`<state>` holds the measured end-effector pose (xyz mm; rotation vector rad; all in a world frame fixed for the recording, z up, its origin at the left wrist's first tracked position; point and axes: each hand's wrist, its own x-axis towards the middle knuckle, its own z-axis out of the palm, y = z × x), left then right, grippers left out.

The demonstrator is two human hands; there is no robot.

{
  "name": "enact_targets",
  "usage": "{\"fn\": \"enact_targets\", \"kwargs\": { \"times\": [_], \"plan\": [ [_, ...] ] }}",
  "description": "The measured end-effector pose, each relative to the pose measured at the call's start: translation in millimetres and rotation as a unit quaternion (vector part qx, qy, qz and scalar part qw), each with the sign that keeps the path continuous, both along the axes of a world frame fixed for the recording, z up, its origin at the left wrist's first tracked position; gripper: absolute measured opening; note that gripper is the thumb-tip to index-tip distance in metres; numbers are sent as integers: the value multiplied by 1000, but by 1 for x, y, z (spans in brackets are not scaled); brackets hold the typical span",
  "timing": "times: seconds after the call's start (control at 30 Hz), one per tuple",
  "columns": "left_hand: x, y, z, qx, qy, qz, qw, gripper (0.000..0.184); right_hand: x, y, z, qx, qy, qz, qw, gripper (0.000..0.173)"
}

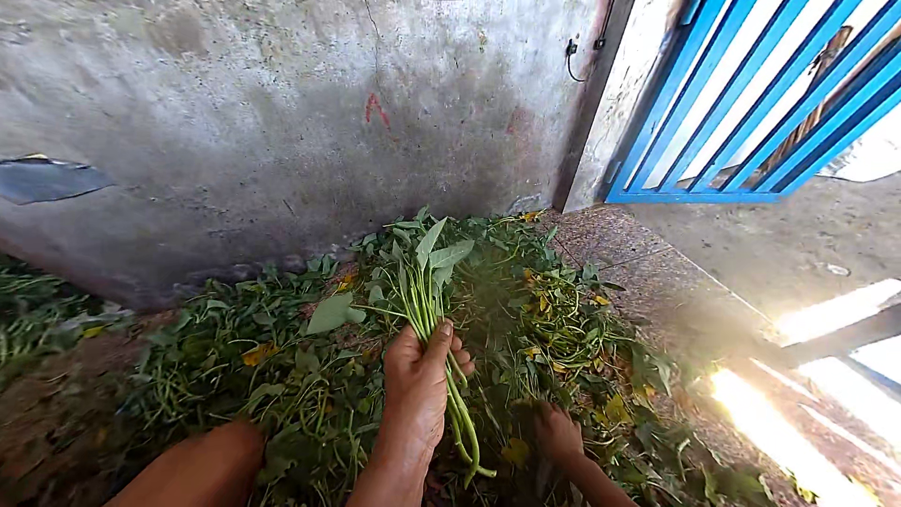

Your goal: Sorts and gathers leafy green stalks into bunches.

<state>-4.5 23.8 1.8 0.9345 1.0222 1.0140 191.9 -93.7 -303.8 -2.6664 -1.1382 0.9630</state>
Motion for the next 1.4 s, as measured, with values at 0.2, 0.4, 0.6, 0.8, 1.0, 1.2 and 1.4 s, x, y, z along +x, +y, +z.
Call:
{"fn": "enact_targets", "kwargs": {
  "times": [0.2,0.4,0.6,0.8,1.0,1.2,1.4],
  "plan": [
    [3,-4,2,-2,4,6,1000,10,4,-21,52,272,152,-121,943,35],
    [8,-6,0,-11,8,3,1000,11,13,-39,95,383,444,-312,747,21],
    [13,-7,-1,-10,6,-2,1000,10,21,-53,101,359,466,-333,737,42],
    [13,-5,-2,-19,6,9,1000,9,13,-60,125,469,499,-179,707,28],
    [14,-2,-6,-70,-14,25,997,9,7,-58,148,536,483,-25,692,27],
    [25,-13,-21,-113,-14,-88,990,9,-17,-50,176,565,430,96,698,26],
    [29,-18,-27,-126,-84,-221,963,16,-37,-47,181,581,328,105,737,23]
  ]
}}
